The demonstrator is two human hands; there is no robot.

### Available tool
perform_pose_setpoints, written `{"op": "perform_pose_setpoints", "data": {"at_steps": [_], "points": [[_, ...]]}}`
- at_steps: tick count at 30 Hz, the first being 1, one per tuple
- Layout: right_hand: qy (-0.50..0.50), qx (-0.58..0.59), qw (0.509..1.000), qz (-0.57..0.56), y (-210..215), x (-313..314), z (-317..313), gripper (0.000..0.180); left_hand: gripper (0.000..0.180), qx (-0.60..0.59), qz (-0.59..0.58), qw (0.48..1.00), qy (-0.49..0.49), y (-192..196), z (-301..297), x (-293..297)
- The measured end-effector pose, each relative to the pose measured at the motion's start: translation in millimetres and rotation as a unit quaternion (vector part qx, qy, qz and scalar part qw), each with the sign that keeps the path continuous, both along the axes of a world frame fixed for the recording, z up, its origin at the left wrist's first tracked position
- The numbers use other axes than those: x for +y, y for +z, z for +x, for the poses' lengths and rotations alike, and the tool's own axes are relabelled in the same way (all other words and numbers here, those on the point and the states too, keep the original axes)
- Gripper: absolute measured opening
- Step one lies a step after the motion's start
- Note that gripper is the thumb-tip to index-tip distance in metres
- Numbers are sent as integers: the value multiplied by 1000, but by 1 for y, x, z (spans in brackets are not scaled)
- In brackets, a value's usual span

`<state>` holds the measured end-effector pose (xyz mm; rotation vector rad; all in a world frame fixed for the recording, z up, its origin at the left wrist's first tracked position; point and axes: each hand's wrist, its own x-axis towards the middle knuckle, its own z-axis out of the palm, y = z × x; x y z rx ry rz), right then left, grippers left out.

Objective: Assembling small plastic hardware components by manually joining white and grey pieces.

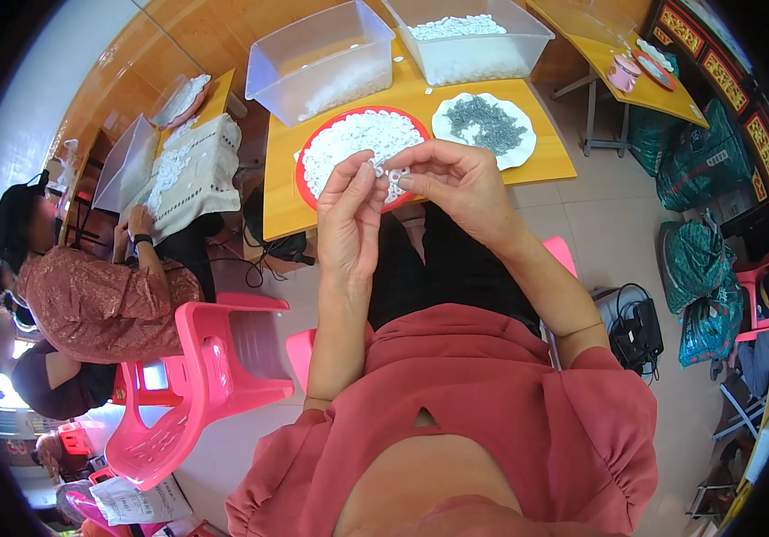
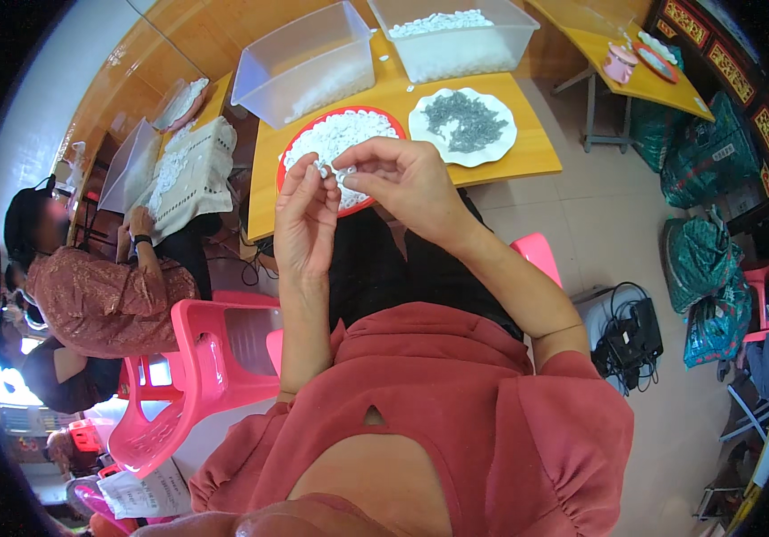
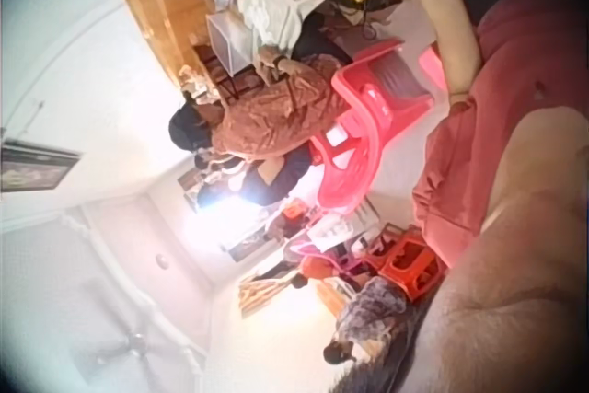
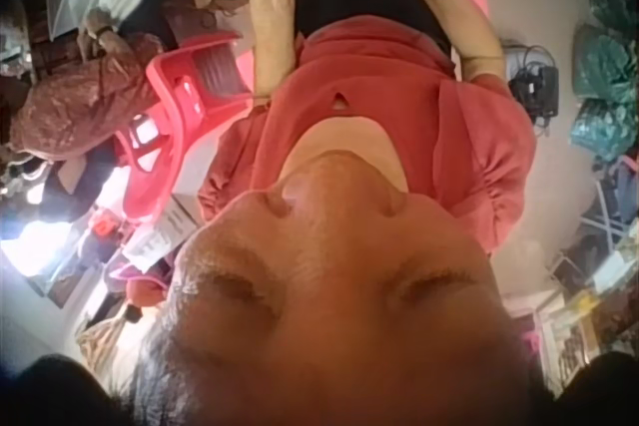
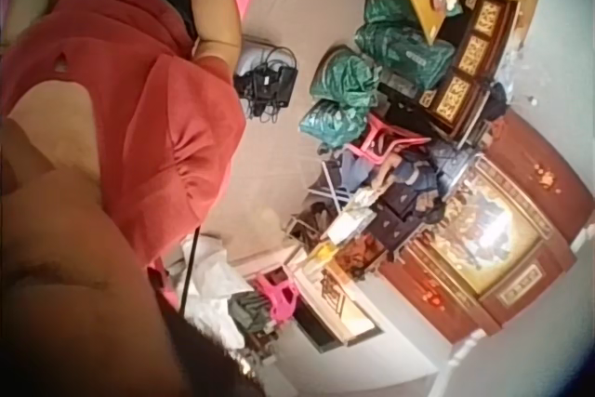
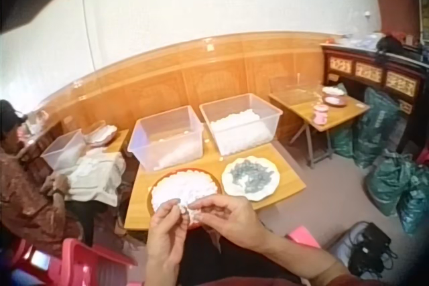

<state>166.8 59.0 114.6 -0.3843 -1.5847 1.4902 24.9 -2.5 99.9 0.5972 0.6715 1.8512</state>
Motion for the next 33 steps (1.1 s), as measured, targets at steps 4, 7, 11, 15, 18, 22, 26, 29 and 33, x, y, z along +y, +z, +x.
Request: {"op": "perform_pose_setpoints", "data": {"at_steps": [4, 7, 11, 15, 18, 22, 26, 29, 33], "points": [[15, -7, 1000, -18, 1, -1, 0, 16, 17, -12, 30, 999, -3, 1, 1, -1], [15, 14, 1000, 7, 5, -4, -2, 17, 17, -18, 42, 999, -9, -2, 0, 1], [8, -13, 999, 28, 5, -5, -1, 17, 17, -8, 48, 999, -1, -3, 0, 1], [15, -30, 999, 25, 4, -2, 2, 19, 17, -2, 53, 998, 17, -4, 0, 2], [16, -58, 998, 31, 2, -1, 1, 20, 17, 5, 60, 998, 33, -3, 0, 2], [0, -26, 999, 22, -1, -5, -3, 17, 17, -3, 69, 997, 35, -4, 1, 2], [15, -39, 999, 30, 0, -6, -3, 17, 17, -2, 74, 997, 34, -2, 2, 1], [11, -41, 999, 28, -2, -6, -4, 16, 18, 4, 55, 997, 57, 1, 4, 1], [11, -38, 999, 32, -3, -4, -4, 16, 18, -1, 63, 997, 54, 0, 4, 0]]}}
